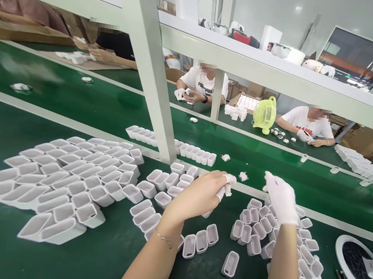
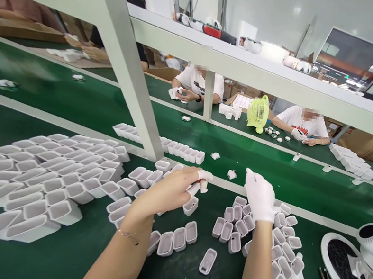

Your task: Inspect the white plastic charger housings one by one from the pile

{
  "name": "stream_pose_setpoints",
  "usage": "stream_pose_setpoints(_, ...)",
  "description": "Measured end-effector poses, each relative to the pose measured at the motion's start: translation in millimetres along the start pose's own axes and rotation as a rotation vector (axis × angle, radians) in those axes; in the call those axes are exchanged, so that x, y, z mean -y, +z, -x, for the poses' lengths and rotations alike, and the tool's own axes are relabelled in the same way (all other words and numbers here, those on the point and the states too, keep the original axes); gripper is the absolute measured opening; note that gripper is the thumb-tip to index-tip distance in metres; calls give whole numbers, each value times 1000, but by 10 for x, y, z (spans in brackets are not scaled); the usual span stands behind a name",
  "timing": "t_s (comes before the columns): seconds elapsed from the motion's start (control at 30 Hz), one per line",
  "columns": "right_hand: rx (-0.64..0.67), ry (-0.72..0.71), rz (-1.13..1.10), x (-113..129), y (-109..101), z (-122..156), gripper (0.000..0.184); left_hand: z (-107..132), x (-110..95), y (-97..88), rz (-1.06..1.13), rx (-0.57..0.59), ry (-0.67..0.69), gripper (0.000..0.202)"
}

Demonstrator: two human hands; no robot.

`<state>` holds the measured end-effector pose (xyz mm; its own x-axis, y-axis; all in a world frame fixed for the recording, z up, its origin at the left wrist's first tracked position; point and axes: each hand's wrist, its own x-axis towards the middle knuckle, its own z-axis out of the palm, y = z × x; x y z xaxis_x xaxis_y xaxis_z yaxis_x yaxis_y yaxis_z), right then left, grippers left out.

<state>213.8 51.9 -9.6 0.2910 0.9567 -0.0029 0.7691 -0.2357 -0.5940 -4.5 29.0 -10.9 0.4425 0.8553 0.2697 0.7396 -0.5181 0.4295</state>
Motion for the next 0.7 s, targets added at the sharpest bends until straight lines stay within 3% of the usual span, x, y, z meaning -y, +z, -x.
stream_pose_setpoints(0.17,212,28,279,140,592,-717,29,-104,48,63,-47,2,-73,19)
stream_pose_setpoints(0.27,270,65,364,191,924,-906,31,-128,78,141,-86,57,-48,26)
stream_pose_setpoints(0.37,282,103,393,186,1096,-986,35,-88,101,222,-126,139,-5,34)
stream_pose_setpoints(0.53,297,128,332,8,1010,-1090,33,-180,257,261,-195,262,37,26)
stream_pose_setpoints(0.7,224,140,150,-170,737,-1126,33,-896,624,375,-317,215,-63,26)
